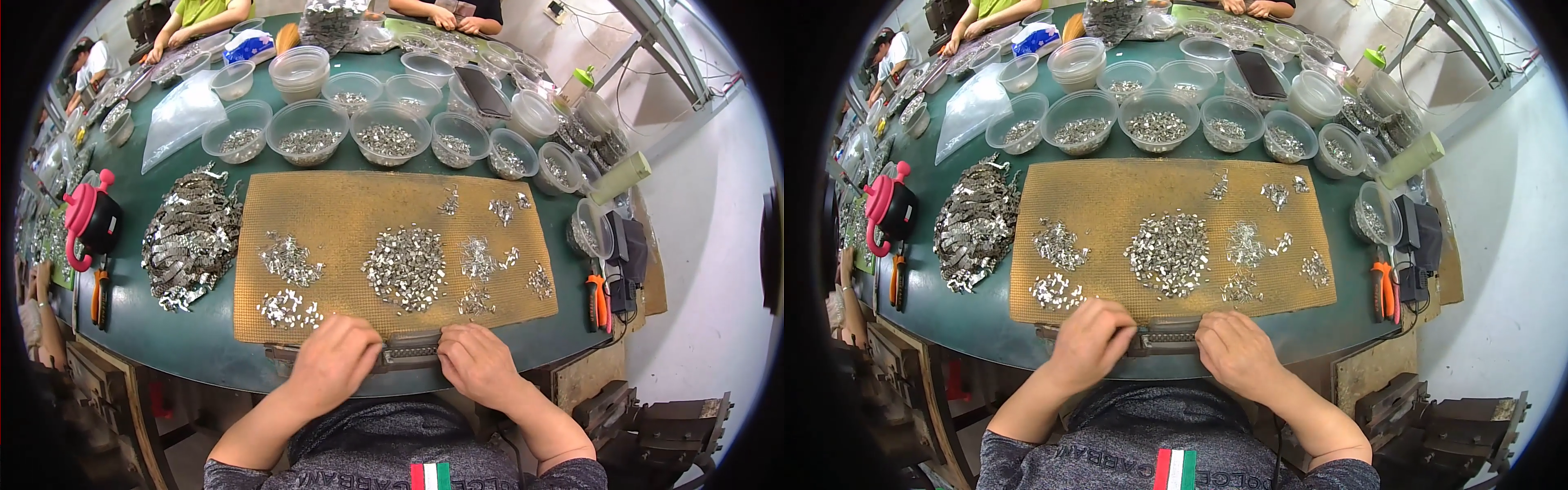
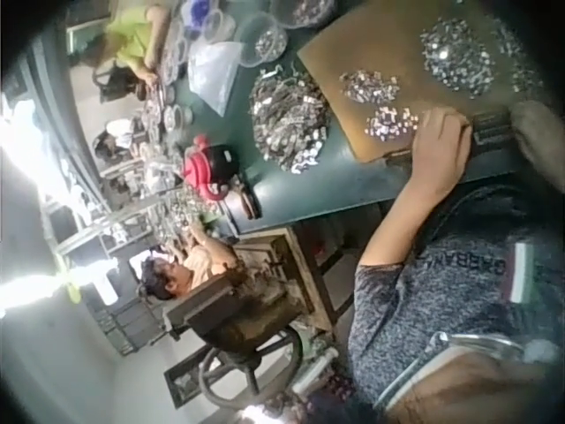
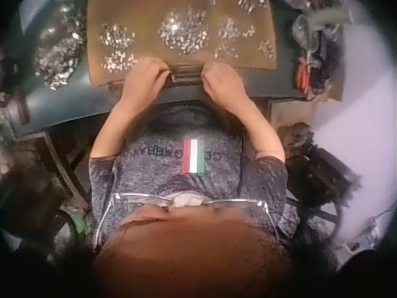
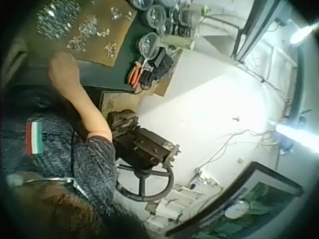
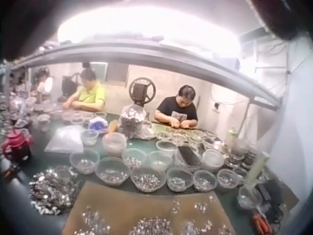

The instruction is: The person sorts small metal parts by hand on a workbench, then arranges them into a metal fixture.

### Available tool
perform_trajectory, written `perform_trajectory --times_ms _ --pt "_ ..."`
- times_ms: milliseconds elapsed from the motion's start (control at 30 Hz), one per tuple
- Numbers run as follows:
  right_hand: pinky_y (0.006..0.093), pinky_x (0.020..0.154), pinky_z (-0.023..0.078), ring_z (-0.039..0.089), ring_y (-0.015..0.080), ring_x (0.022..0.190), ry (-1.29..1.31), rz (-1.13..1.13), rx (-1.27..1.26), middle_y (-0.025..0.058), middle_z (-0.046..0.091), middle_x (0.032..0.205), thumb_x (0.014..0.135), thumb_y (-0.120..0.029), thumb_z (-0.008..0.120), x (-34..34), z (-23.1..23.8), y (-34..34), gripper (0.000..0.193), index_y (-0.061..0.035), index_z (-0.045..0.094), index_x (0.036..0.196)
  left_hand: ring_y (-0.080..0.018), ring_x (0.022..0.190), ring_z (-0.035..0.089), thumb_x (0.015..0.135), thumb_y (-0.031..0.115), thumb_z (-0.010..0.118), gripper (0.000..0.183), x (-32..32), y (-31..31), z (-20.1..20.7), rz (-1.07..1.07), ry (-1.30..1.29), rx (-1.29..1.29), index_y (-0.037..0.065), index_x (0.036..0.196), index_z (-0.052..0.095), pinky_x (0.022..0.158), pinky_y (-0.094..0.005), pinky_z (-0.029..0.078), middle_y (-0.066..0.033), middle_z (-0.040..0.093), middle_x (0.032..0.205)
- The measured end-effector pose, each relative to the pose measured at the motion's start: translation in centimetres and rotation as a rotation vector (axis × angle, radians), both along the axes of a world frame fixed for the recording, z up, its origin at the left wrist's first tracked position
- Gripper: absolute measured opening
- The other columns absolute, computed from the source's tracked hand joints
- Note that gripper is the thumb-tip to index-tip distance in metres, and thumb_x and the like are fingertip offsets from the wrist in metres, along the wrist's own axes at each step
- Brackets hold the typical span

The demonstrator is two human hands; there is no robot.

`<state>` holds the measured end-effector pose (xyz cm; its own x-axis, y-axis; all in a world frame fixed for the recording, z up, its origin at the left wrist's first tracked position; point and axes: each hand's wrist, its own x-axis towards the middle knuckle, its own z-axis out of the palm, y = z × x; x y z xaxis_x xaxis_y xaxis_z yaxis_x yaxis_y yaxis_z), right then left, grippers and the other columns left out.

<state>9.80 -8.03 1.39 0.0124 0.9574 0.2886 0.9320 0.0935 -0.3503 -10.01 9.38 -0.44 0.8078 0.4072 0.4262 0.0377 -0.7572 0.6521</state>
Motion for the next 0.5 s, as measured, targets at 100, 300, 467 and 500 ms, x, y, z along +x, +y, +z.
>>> perform_trajectory --times_ms 100,300,467,500 --pt "0.0405 0.091 0.056 0.069 0.0292 0.099 -0.045 -0.040 0.039 0.0109 0.067 0.101 0.079 -0.001 0.075 -0.3 -0.1 -0.3 0.022 -0.0020 0.064 0.098 -0.0295 0.090 0.065 0.083 0.003 0.079 0.020 1.6 -1.7 -0.2 -0.055 -0.034 0.026 0.004 0.098 0.065 0.077 -0.0393 0.053 -0.0094 0.067 0.098" --pt "0.0418 0.090 0.055 0.069 0.0309 0.099 0.211 -0.054 -0.047 0.0117 0.069 0.105 0.082 -0.001 0.074 0.9 0.2 -0.8 0.021 -0.0030 0.064 0.101 -0.0265 0.097 0.064 0.083 0.009 0.078 0.022 3.8 -4.2 -1.2 -0.147 0.015 0.171 0.005 0.101 0.067 0.084 -0.0389 0.050 -0.0070 0.064 0.102" --pt "0.0423 0.092 0.053 0.069 0.0313 0.099 0.243 -0.089 -0.024 0.0110 0.070 0.104 0.085 -0.001 0.073 0.9 -0.3 -0.8 0.018 -0.0042 0.065 0.101 -0.0257 0.099 0.064 0.083 0.009 0.078 0.020 4.4 -4.7 -1.6 -0.140 0.054 0.169 0.006 0.100 0.069 0.084 -0.0386 0.051 -0.0067 0.066 0.103" --pt "0.0423 0.092 0.053 0.069 0.0313 0.099 0.245 -0.090 -0.024 0.0110 0.070 0.104 0.085 -0.001 0.073 0.9 -0.3 -0.7 0.018 -0.0042 0.065 0.101 -0.0258 0.099 0.064 0.083 0.008 0.078 0.019 4.4 -4.6 -1.5 -0.141 0.046 0.161 0.006 0.100 0.070 0.085 -0.0387 0.051 -0.0067 0.066 0.103"
